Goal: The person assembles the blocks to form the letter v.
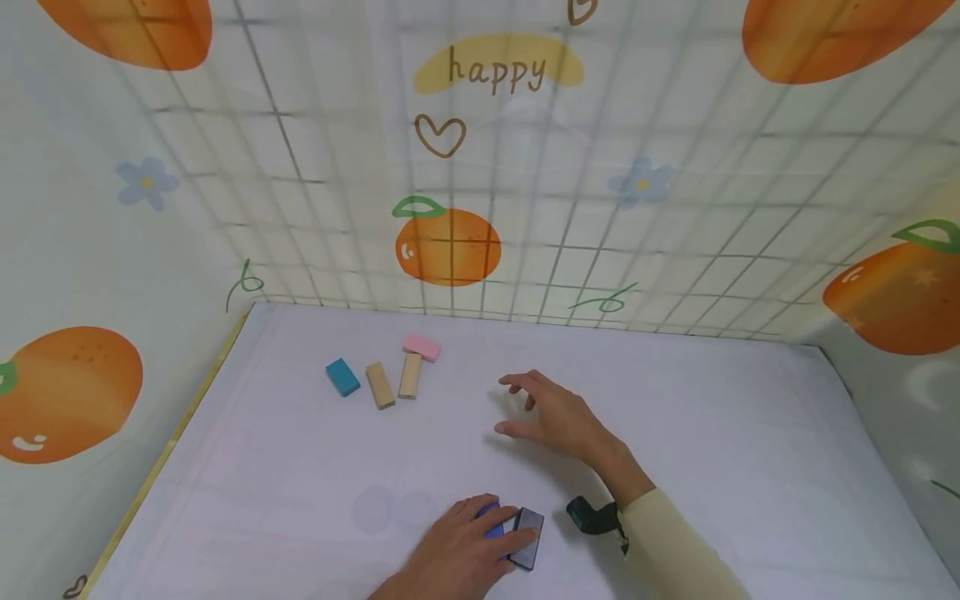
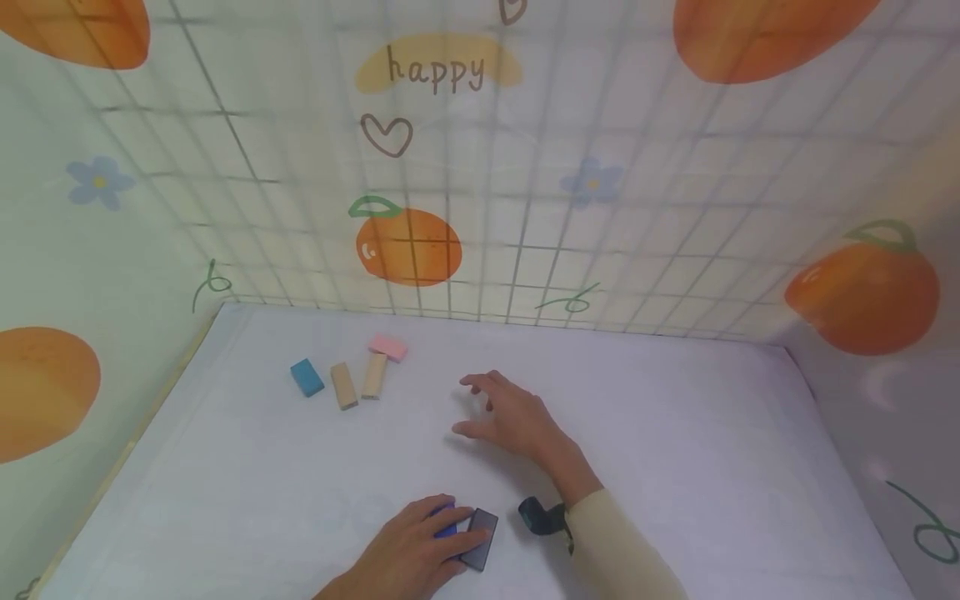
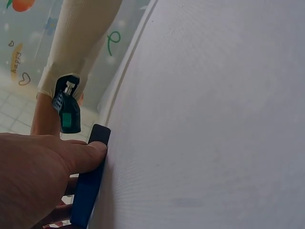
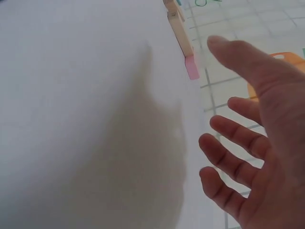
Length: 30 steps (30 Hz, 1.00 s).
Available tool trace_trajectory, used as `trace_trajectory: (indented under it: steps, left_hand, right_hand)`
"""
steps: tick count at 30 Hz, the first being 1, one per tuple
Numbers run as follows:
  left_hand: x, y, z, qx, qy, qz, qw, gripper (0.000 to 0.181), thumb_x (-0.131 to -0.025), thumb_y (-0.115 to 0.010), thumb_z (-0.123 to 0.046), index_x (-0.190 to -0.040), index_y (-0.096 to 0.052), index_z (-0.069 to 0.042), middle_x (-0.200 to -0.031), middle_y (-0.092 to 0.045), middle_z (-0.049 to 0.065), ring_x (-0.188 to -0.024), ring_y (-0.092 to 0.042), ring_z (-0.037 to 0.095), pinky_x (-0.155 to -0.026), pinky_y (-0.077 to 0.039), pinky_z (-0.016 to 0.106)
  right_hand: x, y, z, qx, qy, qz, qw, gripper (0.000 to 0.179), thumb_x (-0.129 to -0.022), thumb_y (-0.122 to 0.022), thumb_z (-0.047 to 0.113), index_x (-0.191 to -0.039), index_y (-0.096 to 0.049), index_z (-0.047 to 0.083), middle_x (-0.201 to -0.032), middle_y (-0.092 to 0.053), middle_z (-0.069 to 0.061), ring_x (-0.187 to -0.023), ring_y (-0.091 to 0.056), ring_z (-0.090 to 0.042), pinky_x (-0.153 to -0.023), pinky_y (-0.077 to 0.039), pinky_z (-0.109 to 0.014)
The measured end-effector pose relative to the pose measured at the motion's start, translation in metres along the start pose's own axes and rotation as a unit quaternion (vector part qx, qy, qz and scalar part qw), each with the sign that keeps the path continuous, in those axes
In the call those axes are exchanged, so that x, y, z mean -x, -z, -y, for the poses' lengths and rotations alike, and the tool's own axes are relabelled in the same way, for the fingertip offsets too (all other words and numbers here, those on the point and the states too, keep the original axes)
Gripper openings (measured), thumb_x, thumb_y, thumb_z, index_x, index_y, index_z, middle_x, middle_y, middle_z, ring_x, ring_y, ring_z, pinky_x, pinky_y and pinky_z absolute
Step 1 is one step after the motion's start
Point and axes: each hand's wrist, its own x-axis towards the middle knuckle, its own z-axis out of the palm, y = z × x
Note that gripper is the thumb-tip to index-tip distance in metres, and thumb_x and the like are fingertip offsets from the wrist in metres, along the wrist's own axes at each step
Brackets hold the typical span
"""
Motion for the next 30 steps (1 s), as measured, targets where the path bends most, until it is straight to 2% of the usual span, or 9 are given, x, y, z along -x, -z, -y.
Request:
trace_trajectory:
  steps: [5,13,16,23,30]
  left_hand:
    - [0.000,-0.001,0.001,-0.008,-0.006,-0.010,0.9999,0.048,-0.100,-0.064,-0.039,-0.147,-0.052,-0.037,-0.142,-0.057,-0.005,-0.129,-0.050,0.017,-0.106,-0.044,0.038]
    - [0.000,0.000,0.000,-0.017,-0.012,-0.024,0.9995,0.048,-0.099,-0.066,-0.037,-0.145,-0.054,-0.035,-0.139,-0.059,-0.004,-0.127,-0.052,0.017,-0.104,-0.045,0.037]
    - [-0.001,0.000,0.001,-0.019,-0.012,-0.023,0.9995,0.048,-0.098,-0.067,-0.037,-0.145,-0.055,-0.035,-0.139,-0.059,-0.004,-0.127,-0.053,0.018,-0.105,-0.045,0.037]
    - [-0.001,0.000,0.002,-0.007,-0.004,0.002,1.0000,0.049,-0.100,-0.064,-0.038,-0.147,-0.052,-0.036,-0.143,-0.056,-0.005,-0.130,-0.050,0.017,-0.106,-0.044,0.038]
    - [-0.001,0.001,0.001,-0.001,0.000,0.009,1.0000,0.048,-0.101,-0.063,-0.038,-0.147,-0.052,-0.037,-0.143,-0.056,-0.006,-0.130,-0.050,0.017,-0.106,-0.044,0.038]
  right_hand:
    - [-0.009,0.003,-0.004,-0.011,0.002,0.011,0.9999,0.076,-0.080,-0.083,0.051,-0.142,-0.055,0.018,-0.122,-0.062,-0.001,-0.091,-0.061,-0.017,-0.062,-0.047,-0.031]
    - [-0.026,0.005,-0.008,-0.012,-0.001,0.034,0.9993,0.083,-0.079,-0.084,0.051,-0.148,-0.049,0.023,-0.134,-0.060,0.001,-0.098,-0.061,-0.017,-0.070,-0.048,-0.035]
    - [-0.032,0.005,-0.009,-0.013,0.002,0.038,0.9992,0.084,-0.079,-0.084,0.051,-0.149,-0.047,0.023,-0.135,-0.059,0.002,-0.100,-0.061,-0.018,-0.072,-0.049,-0.038]
    - [-0.047,0.002,-0.011,-0.012,-0.006,0.049,0.9987,0.086,-0.079,-0.083,0.053,-0.151,-0.045,0.025,-0.138,-0.058,0.003,-0.103,-0.061,-0.017,-0.075,-0.049,-0.039]
    - [-0.061,0.000,-0.006,-0.016,-0.012,0.063,0.9978,0.087,-0.079,-0.083,0.053,-0.152,-0.043,0.027,-0.140,-0.057,0.003,-0.106,-0.060,-0.019,-0.079,-0.050,-0.041]
